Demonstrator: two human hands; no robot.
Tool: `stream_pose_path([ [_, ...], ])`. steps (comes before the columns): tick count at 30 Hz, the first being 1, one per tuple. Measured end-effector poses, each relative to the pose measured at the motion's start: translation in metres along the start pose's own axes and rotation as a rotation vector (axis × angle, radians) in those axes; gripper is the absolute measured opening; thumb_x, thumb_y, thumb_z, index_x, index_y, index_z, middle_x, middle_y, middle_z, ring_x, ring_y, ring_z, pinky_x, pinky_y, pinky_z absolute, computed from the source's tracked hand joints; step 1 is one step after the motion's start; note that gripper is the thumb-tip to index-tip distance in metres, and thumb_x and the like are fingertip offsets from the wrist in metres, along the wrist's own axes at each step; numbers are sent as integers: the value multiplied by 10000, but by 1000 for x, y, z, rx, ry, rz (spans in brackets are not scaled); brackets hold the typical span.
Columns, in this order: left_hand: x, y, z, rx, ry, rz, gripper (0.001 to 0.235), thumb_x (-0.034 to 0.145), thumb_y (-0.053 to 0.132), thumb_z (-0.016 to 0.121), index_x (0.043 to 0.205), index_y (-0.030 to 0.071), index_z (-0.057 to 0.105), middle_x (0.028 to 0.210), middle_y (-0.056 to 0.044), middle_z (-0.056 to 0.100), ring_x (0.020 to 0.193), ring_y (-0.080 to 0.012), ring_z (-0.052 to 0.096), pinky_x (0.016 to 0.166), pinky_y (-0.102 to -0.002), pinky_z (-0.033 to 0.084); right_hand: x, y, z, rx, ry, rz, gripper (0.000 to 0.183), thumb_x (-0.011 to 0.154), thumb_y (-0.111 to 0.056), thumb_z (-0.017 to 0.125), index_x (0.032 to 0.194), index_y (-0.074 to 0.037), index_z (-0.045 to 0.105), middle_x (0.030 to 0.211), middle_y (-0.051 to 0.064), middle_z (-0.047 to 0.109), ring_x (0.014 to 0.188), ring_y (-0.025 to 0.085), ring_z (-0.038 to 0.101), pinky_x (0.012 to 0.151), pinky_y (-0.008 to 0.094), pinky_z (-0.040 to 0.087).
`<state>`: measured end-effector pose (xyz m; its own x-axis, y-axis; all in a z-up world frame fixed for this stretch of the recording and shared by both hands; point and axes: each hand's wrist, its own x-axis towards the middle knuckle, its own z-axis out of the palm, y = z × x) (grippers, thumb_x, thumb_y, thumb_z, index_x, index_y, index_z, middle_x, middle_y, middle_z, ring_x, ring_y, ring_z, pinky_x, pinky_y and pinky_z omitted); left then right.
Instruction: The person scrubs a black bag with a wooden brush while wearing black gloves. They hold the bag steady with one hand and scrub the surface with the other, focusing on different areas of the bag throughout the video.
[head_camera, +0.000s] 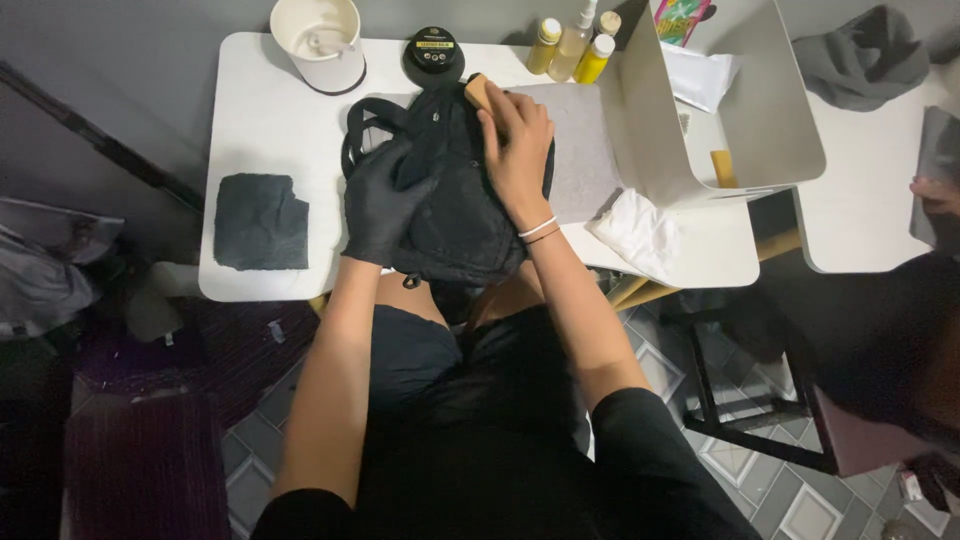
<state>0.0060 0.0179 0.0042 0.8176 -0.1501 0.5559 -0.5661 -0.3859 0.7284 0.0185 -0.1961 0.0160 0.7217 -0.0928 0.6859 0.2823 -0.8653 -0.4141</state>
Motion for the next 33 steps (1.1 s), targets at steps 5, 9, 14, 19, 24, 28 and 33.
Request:
stream_pose_path([
  [5, 1, -5, 1, 30, 4, 57, 380, 853, 189, 851, 1167, 18, 722, 1100, -145, 741, 1021, -317, 694, 918, -404, 518, 4, -11, -12, 252, -104, -128, 313, 1059, -259, 632, 1338, -119, 655, 1110, 86, 670, 984, 261, 600, 877, 380, 409],
  [9, 2, -8, 3, 64, -1, 26, 381, 832, 237, 853, 1147, 64, 729, 1081, -127, 751, 996, -319, 700, 880, -400, 511, 1, 1, -1, 11, -136, -2, 376, 1038, -346, 624, 1375, -187, 664, 1055, 41, 663, 964, 244, 574, 804, 405, 336],
  [14, 3, 14, -4, -10, -11, -30, 345, 874, 225, 835, 1132, 21, 727, 1075, -123, 744, 989, -271, 692, 876, -362, 524, 5, -9, -13, 176, -30, -50, 307, 1058, -281, 612, 1326, -136, 647, 1159, 67, 694, 1030, 287, 621, 877, 413, 437],
  [19, 3, 5, -2, -8, -32, -3, 333, 868, 211, 821, 1139, 40, 729, 1083, -123, 749, 1011, -290, 699, 871, -384, 524, 1, -4, -7, 203, -117, -141, 297, 1029, -254, 686, 1290, -113, 696, 1058, 105, 689, 909, 291, 618, 758, 418, 425],
  [24, -1, -5, 1, 34, -24, -4, 444, 857, 239, 841, 1222, 24, 708, 1173, -152, 732, 1089, -319, 686, 923, -409, 528, 2, -2, -7, 52, 3, -51, 319, 1053, -276, 632, 1353, -168, 613, 1154, 54, 647, 999, 289, 589, 842, 411, 428],
  [28, 1, 9, 1, 11, -7, -7, 411, 877, 234, 853, 1205, 26, 718, 1150, -138, 746, 1057, -299, 702, 911, -393, 541, 5, -10, -14, 251, -55, -164, 295, 1024, -248, 633, 1261, -75, 660, 1129, 122, 708, 997, 317, 627, 848, 435, 444],
  [33, -4, 0, 13, 60, -51, -295, 609, 850, 432, 906, 1319, 113, 684, 1290, -190, 688, 1260, -375, 612, 1072, -495, 511, 0, -4, -9, 45, -21, -59, 289, 992, -294, 726, 1234, -137, 722, 1006, 44, 677, 934, 226, 604, 804, 345, 406],
])
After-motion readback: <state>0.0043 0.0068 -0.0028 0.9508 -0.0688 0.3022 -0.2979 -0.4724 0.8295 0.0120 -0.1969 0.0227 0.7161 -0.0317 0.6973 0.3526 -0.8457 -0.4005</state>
